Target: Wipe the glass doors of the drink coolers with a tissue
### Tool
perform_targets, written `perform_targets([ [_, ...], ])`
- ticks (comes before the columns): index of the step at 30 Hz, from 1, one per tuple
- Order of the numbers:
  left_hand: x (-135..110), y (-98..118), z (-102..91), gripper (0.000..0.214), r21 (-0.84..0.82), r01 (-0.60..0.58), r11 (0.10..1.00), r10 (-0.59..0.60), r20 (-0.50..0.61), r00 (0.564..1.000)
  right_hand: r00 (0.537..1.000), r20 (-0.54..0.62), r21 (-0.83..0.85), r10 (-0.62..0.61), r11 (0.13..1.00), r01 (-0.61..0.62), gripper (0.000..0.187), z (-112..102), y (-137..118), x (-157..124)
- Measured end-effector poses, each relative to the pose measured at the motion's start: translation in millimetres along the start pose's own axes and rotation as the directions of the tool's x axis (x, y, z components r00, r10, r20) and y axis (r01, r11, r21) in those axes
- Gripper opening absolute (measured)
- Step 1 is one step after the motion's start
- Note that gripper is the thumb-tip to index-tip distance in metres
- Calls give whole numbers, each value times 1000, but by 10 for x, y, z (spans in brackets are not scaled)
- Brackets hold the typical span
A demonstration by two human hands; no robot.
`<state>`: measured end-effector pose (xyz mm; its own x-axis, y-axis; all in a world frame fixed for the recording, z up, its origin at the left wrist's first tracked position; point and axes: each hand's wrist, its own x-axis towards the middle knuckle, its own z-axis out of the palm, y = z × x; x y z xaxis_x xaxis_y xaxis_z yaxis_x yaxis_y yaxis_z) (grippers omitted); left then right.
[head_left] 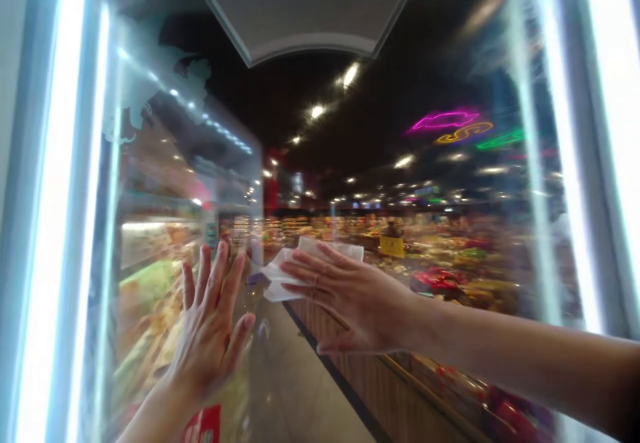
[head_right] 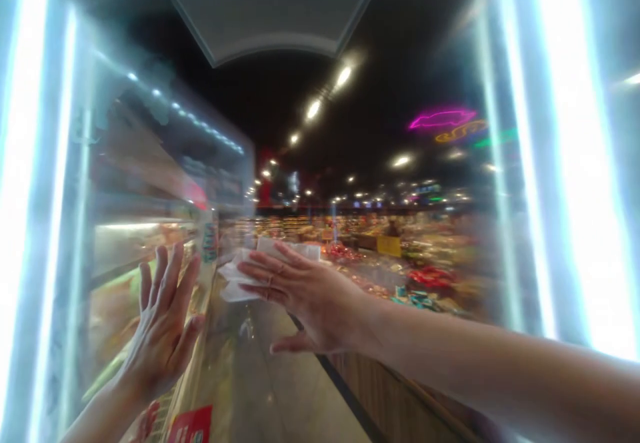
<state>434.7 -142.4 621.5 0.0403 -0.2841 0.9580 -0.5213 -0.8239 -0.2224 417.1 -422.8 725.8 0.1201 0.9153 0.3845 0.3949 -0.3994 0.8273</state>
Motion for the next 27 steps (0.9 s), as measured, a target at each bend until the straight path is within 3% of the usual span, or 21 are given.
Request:
perform_targets([
  [2, 58, 93, 38, 69, 4, -32, 999, 32, -1, 999, 970, -68, -50, 232, 971, -235, 84, -76, 124, -213],
  [4, 120, 198, 76, 70, 5, -54, 999, 54, 1, 999, 852, -182, -74, 491, 857, -510, 83, -153, 216, -407],
  [5, 152, 255, 96, 70, 4, -63, 998, 63, -1, 998, 812, -210, -73, 544, 820, -568, 85, -163, 207, -504],
  [6, 186, 314, 116, 70, 2, -73, 997, 73, -2, 997, 821, -203, -69, 534, 828, -556, 90, -149, 158, -605],
  [8, 254, 439, 163, 70, 1, -101, 995, 101, -7, 995, 920, -110, -55, 376, 922, -383, 103, -72, 7, -829],
  [10, 317, 569, 219, 72, -3, -131, 991, 130, -13, 991, 964, -25, -31, 263, 964, -264, 107, -2, -76, -1070],
  [11, 342, 637, 251, 72, -6, -140, 990, 140, -13, 990, 951, -26, -32, 307, 951, -308, 104, 8, -64, -1188],
  [12, 362, 708, 284, 73, -10, -145, 989, 145, -15, 989, 907, -64, -39, 416, 907, -419, 98, 1, -21, -1296],
  [15, 375, 943, 390, 75, -26, -117, 993, 116, -28, 993, 632, -250, -7, 734, 651, -759, 86, -40, 86, -1523],
  [16, 360, 1028, 427, 75, -31, -93, 995, 92, -33, 995, 593, -265, 8, 760, 617, -787, 86, -28, 58, -1565],
  [17, 334, 1113, 464, 76, -38, -64, 997, 62, -36, 997, 619, -241, 14, 748, 640, -768, 90, 3, -12, -1595],
  [19, 256, 1274, 539, 76, -46, 1, 999, -2, -30, 1000, 765, -125, 17, 632, 772, -635, 99, 108, -227, -1649],
  [20, 207, 1345, 578, 76, -47, 26, 999, -27, -25, 999, 813, -86, 19, 576, 816, -577, 101, 168, -339, -1682],
  [21, 155, 1408, 616, 76, -46, 44, 998, -45, -19, 999, 820, -82, 18, 566, 824, -566, 101, 226, -437, -1720],
  [22, 102, 1460, 654, 76, -42, 56, 998, -57, -14, 998, 787, -108, 13, 608, 792, -610, 98, 278, -516, -1761],
  [25, -43, 1560, 758, 76, -38, 68, 997, -69, -15, 998, 545, -233, 18, 805, 564, -826, 91, 396, -673, -1853],
  [26, -85, 1577, 783, 76, -39, 70, 997, -71, -14, 997, 528, -232, 16, 817, 546, -837, 94, 425, -721, -1865],
  [27, -124, 1587, 802, 76, -41, 73, 997, -73, -14, 997, 572, -207, 6, 793, 586, -810, 97, 450, -769, -1870],
])
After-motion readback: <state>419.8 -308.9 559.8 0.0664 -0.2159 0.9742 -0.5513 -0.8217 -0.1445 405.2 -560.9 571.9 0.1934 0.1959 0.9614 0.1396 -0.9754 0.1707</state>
